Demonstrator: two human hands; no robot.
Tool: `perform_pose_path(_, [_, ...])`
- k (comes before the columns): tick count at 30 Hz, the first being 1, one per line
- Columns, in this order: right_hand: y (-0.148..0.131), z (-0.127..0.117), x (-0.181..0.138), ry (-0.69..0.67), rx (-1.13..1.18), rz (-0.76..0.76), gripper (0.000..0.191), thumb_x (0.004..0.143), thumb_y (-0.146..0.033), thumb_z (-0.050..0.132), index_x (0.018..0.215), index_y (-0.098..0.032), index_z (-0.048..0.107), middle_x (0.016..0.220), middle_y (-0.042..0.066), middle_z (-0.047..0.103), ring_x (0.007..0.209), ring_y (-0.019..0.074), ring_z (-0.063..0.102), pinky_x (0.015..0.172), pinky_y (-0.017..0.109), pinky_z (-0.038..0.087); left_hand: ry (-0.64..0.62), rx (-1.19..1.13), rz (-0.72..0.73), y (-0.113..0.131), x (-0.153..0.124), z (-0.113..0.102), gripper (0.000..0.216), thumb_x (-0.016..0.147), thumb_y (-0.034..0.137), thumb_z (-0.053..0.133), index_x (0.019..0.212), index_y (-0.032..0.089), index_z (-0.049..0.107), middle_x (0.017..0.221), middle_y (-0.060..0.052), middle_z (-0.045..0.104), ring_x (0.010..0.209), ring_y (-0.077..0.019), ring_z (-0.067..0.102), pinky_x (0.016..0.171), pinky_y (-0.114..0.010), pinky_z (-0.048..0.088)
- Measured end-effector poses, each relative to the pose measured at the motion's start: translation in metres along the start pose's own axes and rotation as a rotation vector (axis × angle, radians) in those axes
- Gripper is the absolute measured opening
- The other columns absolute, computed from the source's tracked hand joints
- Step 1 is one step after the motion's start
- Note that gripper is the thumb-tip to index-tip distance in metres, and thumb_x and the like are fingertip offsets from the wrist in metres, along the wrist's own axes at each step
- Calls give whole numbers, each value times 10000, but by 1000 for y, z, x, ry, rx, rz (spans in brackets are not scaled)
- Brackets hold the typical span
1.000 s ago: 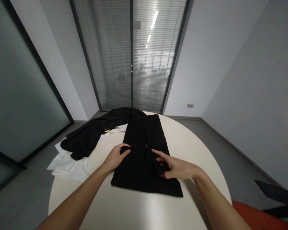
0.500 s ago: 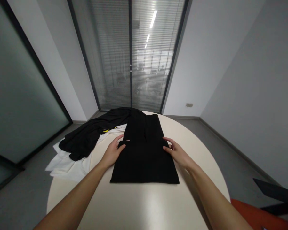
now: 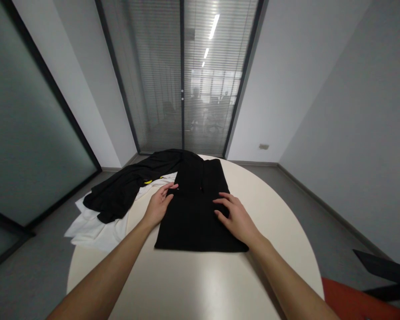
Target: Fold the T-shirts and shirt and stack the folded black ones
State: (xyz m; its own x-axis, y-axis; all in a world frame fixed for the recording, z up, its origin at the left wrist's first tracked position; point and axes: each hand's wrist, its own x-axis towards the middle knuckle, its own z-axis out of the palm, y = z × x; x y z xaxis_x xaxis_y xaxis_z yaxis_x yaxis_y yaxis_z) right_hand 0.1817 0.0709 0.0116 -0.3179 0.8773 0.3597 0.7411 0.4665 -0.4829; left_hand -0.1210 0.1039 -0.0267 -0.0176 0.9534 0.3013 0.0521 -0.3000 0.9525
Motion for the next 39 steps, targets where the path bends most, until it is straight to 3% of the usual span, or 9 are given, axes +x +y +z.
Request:
perform_pose_path(5, [-39, -5, -11, -359, 53, -285, 417, 837, -488, 735, 1178, -252, 700, 1257, 89, 612, 1165, 260, 551, 1027, 424, 439, 16, 135, -23, -13, 4, -1, 591, 809, 368, 640, 1353, 162, 537, 1449, -158, 557, 1349, -258, 522, 1161, -441, 354])
perform_pose_path(9, [-56, -1, -17, -533, -35, -415, 466, 824, -391, 749, 1261, -254, 663, 1213, 74, 620, 1085, 239, 577, 969, 385, 462, 20, 409, 145, 11, -10, -7, 383, 898, 362, 584, 1252, 219, 618, 1377, -108, 598, 1305, -245, 532, 1120, -430, 385])
perform_pose_path(12, [-59, 1, -19, -520, -135, -425, 436, 835, -302, 691, 1264, -237, 651, 1189, 77, 629, 1060, 239, 582, 931, 370, 471, -308, 553, 253, 41, -28, -9, 208, 882, 372, 643, 1023, 225, 691, 1104, -81, 694, 1095, -234, 616, 1034, -395, 439])
perform_pose_path(15, [-56, 0, -18, -504, -186, -400, 425, 791, -213, 646, 1215, -211, 644, 1156, 76, 652, 1026, 235, 599, 874, 334, 485, -623, 639, 275, 65, -45, -6, 315, 745, 439, 798, 960, 235, 694, 1031, -62, 697, 1010, -248, 615, 956, -382, 462])
perform_pose_path(19, [-51, -6, -16, -467, -193, -299, 354, 850, -179, 544, 1195, -177, 622, 1108, 84, 691, 990, 220, 646, 846, 307, 493, -715, 796, 251, 75, -56, 1, 430, 689, 324, 814, 1092, 246, 684, 1102, -60, 681, 1041, -271, 606, 928, -371, 456])
perform_pose_path(23, [-46, -12, -13, -442, -184, -263, 337, 950, -241, 481, 1255, -169, 602, 1086, 104, 713, 973, 225, 677, 851, 321, 496, -642, 871, 194, 70, -55, -4, 452, 712, 106, 630, 1125, 275, 699, 1086, -38, 706, 1015, -254, 640, 896, -338, 451])
perform_pose_path(27, [-42, -13, -13, -496, -148, -278, 335, 902, -301, 616, 1217, -191, 649, 1119, 96, 720, 999, 238, 683, 845, 318, 497, -625, 801, 115, 66, -51, -13, 368, 718, 135, 632, 1022, 297, 759, 1007, -11, 753, 947, -249, 675, 860, -324, 456])
perform_pose_path(34, [-44, -19, -14, -679, 56, -234, 259, 776, -299, 736, 1021, -221, 771, 914, 27, 754, 795, 171, 689, 705, 237, 465, -835, 659, -106, 77, -51, -15, 154, 715, 287, 737, 847, 247, 806, 833, 10, 749, 749, -174, 663, 680, -233, 457])
perform_pose_path(39, [-50, -17, -22, -995, 225, -103, 431, 646, -436, 852, 1012, -220, 781, 832, -16, 733, 658, 118, 631, 587, 196, 416, -1073, 591, -357, 84, -62, -13, 268, 627, 413, 827, 824, 232, 814, 654, 27, 699, 596, -141, 585, 517, -216, 386])
